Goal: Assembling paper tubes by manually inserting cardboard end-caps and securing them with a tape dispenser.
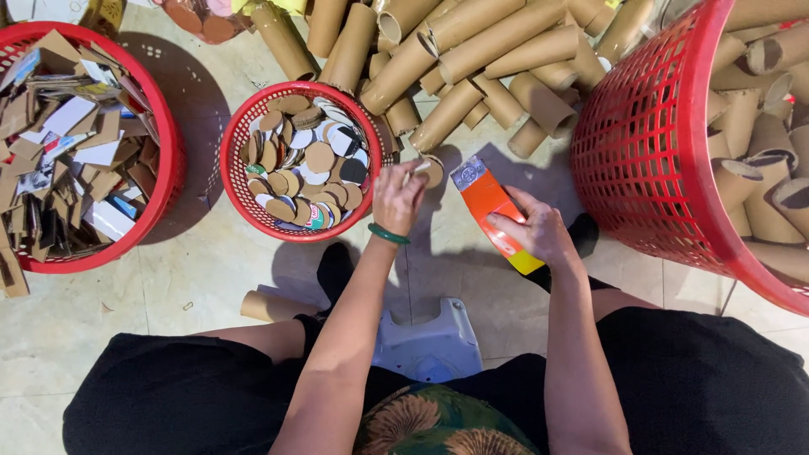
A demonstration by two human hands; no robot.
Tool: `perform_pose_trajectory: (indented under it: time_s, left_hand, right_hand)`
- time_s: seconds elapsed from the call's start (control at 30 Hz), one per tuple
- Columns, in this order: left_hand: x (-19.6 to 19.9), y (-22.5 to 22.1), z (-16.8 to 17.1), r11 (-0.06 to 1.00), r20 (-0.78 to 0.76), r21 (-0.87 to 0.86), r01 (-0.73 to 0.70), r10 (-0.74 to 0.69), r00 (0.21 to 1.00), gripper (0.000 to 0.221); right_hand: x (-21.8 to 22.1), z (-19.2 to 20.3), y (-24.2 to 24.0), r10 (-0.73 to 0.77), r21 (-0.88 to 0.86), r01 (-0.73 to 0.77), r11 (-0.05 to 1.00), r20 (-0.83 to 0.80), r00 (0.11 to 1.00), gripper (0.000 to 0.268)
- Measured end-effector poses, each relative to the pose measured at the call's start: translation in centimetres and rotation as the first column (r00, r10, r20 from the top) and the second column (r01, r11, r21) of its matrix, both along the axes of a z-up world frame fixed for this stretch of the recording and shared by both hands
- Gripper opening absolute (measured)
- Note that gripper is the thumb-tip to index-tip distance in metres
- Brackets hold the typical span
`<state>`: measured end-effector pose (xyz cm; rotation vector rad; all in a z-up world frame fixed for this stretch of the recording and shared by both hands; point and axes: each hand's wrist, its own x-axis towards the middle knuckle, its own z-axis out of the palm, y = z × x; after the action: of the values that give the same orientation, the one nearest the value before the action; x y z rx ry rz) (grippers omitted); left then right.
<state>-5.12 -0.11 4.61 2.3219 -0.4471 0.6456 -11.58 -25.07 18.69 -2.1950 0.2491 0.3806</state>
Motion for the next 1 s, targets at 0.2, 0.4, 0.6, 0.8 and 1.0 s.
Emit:
perform_pose_trajectory:
  time_s: [0.2,0.4,0.6,0.8,1.0]
  left_hand:
    - [-1.9,0.1,0.7,0.999,-0.127,0.027,0.033,-0.030,0.992,0.039]
    - [-1.2,-0.3,1.2,0.991,-0.252,-0.132,-0.011,-0.023,0.967,0.064]
    - [-0.6,-0.2,1.6,0.987,-0.227,-0.161,0.013,-0.050,0.972,0.078]
    - [-0.2,-0.4,0.4,0.981,-0.331,-0.194,-0.032,-0.034,0.943,0.077]
    - [-0.6,-0.2,-0.2,0.969,-0.278,-0.246,0.015,-0.085,0.957,0.084]
  right_hand:
    - [0.0,1.1,0.6,-0.004,0.013,0.004,1.000,-0.020,1.000,0.064]
    - [0.0,0.6,0.3,-0.006,-0.013,0.006,1.000,-0.022,1.000,0.066]
    - [0.1,1.0,0.3,-0.028,-0.031,0.025,0.999,-0.090,0.996,0.067]
    - [-0.1,0.3,-0.2,-0.011,-0.011,0.011,1.000,-0.030,0.999,0.066]
    - [0.2,0.4,-0.1,-0.018,-0.008,0.017,1.000,-0.073,0.997,0.064]
